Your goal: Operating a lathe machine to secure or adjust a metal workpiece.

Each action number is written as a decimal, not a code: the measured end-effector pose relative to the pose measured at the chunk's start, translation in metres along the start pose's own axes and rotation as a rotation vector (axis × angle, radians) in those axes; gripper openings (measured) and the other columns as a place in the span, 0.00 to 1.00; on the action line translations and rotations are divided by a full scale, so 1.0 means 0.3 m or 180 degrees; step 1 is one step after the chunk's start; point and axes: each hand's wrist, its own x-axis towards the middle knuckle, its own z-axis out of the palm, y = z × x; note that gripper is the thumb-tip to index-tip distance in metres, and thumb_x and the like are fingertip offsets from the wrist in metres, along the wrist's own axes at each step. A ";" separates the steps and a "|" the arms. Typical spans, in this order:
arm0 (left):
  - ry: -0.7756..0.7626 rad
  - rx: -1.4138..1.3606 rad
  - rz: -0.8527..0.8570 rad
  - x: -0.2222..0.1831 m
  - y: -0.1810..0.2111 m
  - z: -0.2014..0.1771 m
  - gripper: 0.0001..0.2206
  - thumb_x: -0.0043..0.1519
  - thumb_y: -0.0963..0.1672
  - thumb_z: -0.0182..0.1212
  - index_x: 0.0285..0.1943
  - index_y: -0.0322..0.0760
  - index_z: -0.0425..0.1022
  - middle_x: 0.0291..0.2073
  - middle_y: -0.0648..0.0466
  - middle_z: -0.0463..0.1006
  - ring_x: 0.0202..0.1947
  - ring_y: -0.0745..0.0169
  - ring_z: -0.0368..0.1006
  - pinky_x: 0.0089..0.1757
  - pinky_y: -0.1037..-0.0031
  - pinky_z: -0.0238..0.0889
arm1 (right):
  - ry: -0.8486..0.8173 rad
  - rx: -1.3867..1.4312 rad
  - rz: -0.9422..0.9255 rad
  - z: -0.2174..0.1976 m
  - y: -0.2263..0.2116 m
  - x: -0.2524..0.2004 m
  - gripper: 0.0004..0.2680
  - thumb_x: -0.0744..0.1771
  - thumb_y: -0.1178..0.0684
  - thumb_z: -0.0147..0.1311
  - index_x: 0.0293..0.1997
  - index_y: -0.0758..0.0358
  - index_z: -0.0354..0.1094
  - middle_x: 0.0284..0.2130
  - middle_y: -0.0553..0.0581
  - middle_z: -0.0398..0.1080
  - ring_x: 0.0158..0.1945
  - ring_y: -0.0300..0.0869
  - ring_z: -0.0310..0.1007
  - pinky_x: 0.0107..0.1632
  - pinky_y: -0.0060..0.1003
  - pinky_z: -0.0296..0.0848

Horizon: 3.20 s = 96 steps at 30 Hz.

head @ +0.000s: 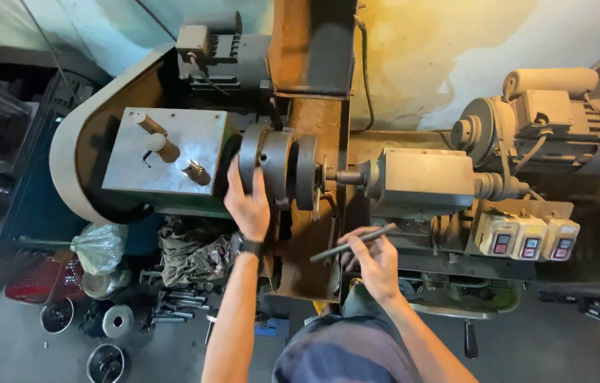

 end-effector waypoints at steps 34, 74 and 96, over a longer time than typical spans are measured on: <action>0.0283 -0.0102 0.0050 -0.262 -0.183 0.013 0.22 0.69 0.41 0.61 0.72 0.30 0.63 0.59 0.33 0.76 0.57 0.35 0.75 0.54 0.59 0.69 | -0.0141 0.0329 0.1325 -0.066 0.205 0.027 0.08 0.70 0.52 0.54 0.42 0.67 0.71 0.30 0.56 0.73 0.27 0.37 0.73 0.27 0.31 0.72; -0.1477 0.1555 -0.0988 0.345 -0.050 0.141 0.24 0.60 0.54 0.63 0.46 0.26 0.78 0.36 0.30 0.80 0.39 0.29 0.78 0.41 0.51 0.72 | -0.0739 -0.1848 0.0810 0.138 -0.031 0.948 0.13 0.70 0.48 0.54 0.37 0.71 0.71 0.21 0.58 0.74 0.22 0.38 0.76 0.25 0.36 0.75; -0.0206 0.0017 -0.0451 -0.388 -0.174 -0.030 0.30 0.60 0.36 0.57 0.73 0.24 0.52 0.66 0.30 0.65 0.68 0.34 0.62 0.66 0.56 0.53 | 0.0061 -0.2144 -0.0366 -0.109 -0.012 0.792 0.04 0.70 0.60 0.54 0.45 0.69 0.73 0.24 0.58 0.72 0.26 0.41 0.74 0.29 0.36 0.72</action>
